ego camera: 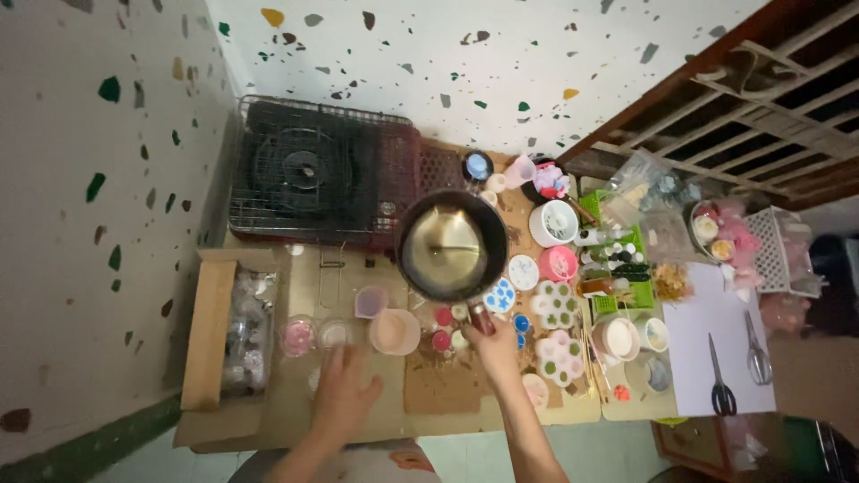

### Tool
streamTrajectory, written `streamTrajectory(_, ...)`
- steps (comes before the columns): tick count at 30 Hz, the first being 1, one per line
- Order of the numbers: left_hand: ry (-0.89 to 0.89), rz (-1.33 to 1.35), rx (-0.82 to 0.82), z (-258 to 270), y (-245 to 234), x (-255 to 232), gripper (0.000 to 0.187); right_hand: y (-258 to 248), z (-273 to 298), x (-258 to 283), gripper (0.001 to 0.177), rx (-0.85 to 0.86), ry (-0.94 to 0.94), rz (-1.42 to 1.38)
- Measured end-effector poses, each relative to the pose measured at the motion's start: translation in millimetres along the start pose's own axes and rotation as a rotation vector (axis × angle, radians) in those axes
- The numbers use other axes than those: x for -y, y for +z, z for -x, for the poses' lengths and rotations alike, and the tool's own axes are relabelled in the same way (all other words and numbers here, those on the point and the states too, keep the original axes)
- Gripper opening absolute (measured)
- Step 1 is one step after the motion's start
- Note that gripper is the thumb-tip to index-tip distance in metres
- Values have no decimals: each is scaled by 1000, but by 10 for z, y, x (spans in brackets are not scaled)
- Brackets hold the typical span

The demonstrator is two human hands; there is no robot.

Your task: Pouring melted wax into various molds and adding fragrances to create candles.

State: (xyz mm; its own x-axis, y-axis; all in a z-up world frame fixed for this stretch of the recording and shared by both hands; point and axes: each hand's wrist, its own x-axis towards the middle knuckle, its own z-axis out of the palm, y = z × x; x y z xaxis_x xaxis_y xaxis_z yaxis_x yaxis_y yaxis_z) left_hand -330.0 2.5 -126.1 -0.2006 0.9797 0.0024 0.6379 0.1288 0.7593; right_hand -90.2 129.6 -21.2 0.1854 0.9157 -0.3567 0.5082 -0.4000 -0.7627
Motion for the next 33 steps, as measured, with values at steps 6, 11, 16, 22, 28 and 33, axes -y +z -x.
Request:
streamTrajectory(6, 108, -226, 187, -576, -111, -182, 67, -37, 332, -570, 19, -106, 6, 65)
streamTrajectory(11, 154, -261, 126, -601, -128, -237, 66, 76, 488, -737, 16, -186, -3, 61)
streamTrajectory(16, 132, -301, 122, -612, -106, -208, 67, 181, 564, -770, 14, -181, -63, 53)
streamTrajectory(22, 122, -336, 47, -600, -105, -135, 62, 213, 673, -581, 26, -251, -73, 160)
streamTrajectory(28, 138, -304, 16, -624, -138, -174, 54, 214, 647, -723, 27, -267, -125, 210)
streamTrajectory(33, 67, -337, 132, -664, -163, -197, 62, 210, 654, -720, 16, -270, -145, 236)
